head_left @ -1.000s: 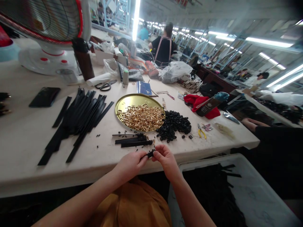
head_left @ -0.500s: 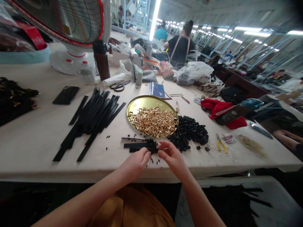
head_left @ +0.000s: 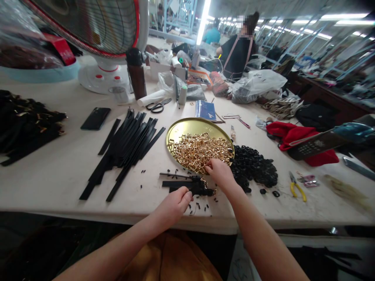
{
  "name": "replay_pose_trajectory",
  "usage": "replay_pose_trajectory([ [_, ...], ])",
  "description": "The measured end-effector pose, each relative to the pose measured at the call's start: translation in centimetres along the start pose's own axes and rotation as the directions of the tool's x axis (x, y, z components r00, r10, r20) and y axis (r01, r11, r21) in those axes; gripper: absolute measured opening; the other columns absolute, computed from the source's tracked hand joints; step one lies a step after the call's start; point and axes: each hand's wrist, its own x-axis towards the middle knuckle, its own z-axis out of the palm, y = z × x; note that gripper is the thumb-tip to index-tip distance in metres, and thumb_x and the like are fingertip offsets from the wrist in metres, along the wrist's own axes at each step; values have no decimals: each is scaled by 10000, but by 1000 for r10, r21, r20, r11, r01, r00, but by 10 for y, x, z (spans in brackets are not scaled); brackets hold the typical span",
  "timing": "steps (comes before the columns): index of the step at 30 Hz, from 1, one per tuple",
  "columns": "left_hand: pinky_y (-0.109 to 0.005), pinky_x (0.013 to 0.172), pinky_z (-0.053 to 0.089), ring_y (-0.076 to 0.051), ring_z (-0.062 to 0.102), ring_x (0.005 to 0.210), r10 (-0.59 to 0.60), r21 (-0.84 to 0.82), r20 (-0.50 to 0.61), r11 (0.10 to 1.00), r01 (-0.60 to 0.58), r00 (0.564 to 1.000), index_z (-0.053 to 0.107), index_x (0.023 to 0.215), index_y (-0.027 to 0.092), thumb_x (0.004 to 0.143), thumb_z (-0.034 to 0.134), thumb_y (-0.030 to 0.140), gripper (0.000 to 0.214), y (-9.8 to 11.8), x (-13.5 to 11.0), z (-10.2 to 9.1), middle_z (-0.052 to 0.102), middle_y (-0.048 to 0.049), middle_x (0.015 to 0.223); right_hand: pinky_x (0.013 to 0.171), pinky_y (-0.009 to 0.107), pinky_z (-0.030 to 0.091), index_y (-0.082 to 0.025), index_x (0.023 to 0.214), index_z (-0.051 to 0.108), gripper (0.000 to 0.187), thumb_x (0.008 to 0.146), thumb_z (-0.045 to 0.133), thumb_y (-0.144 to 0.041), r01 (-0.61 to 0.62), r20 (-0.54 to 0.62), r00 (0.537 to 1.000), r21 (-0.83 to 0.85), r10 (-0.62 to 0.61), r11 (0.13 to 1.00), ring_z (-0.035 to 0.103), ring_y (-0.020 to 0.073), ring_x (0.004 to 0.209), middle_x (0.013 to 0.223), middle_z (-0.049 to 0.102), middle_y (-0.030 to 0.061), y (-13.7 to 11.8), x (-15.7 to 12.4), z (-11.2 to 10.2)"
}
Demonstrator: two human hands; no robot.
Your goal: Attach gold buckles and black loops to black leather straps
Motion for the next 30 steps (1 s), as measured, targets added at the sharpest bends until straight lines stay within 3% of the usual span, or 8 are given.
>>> replay_pose_trajectory([
  [5, -234, 506, 293, -112, 406, 526, 32, -29, -20, 999, -33, 999, 449, 708, 174, 864, 280, 382, 310, 2, -7, -3, 426, 40, 539, 650, 302, 377, -188, 640, 584, 178, 732, 533, -332, -18, -55, 998, 217, 31, 976, 530, 180, 681, 673, 589, 40, 7, -11, -13],
  [9, -229, 517, 309, -116, 429, 544, 94, -61, -37, 993, -96, 995, 468, 743, 170, 861, 301, 384, 296, 9, -9, -6, 452, 36, 558, 588, 288, 442, -167, 793, 585, 325, 727, 513, -477, -87, -11, 994, 526, 109, 846, 555, 150, 606, 668, 616, 31, 3, -31, -17],
  [11, -228, 537, 326, -119, 449, 569, 144, -66, -66, 987, -148, 987, 479, 759, 169, 851, 340, 378, 268, 13, -6, -6, 485, 29, 588, 594, 279, 463, -175, 799, 575, 326, 684, 577, -481, -158, 55, 985, 688, 166, 708, 570, 132, 600, 694, 629, 23, -6, -44, -17],
  [13, -227, 563, 344, -125, 472, 605, 181, -68, -117, 980, -190, 976, 498, 781, 164, 838, 377, 368, 244, 15, -1, -5, 526, 16, 635, 593, 254, 468, -186, 777, 582, 311, 611, 679, -430, -256, 176, 963, 839, 205, 481, 570, 109, 594, 704, 633, 5, -18, -59, -16],
  [15, -229, 589, 361, -133, 496, 651, 198, -73, -179, 974, -214, 964, 520, 809, 156, 827, 401, 364, 240, 15, 6, -3, 559, 0, 692, 583, 229, 464, -192, 776, 601, 315, 556, 746, -365, -331, 284, 938, 904, 199, 270, 562, 90, 586, 713, 636, -8, -32, -75, -15],
  [16, -230, 600, 368, -137, 504, 671, 200, -77, -204, 973, -220, 958, 530, 821, 151, 822, 411, 367, 247, 14, 8, -3, 571, -7, 718, 577, 222, 461, -193, 784, 611, 313, 554, 756, -348, -346, 308, 933, 910, 184, 230, 557, 83, 582, 718, 636, -11, -38, -82, -14],
  [23, -221, 590, 380, -135, 503, 691, 161, -108, -175, 977, -182, 971, 564, 865, 130, 789, 445, 346, 259, 7, 1, -1, 587, -23, 766, 591, 213, 463, -200, 854, 631, 299, 604, 744, -320, -276, 252, 961, 918, 117, 283, 552, 74, 593, 728, 641, -19, -53, -115, -13],
  [30, -200, 547, 363, -103, 457, 597, 175, -159, -119, 968, -193, 977, 548, 869, 123, 767, 490, 381, 284, 7, -7, 0, 534, 10, 662, 593, 216, 485, -197, 744, 630, 261, 553, 773, -303, -328, 313, 932, 943, 182, 57, 553, 60, 558, 720, 639, -34, -55, -120, -10],
])
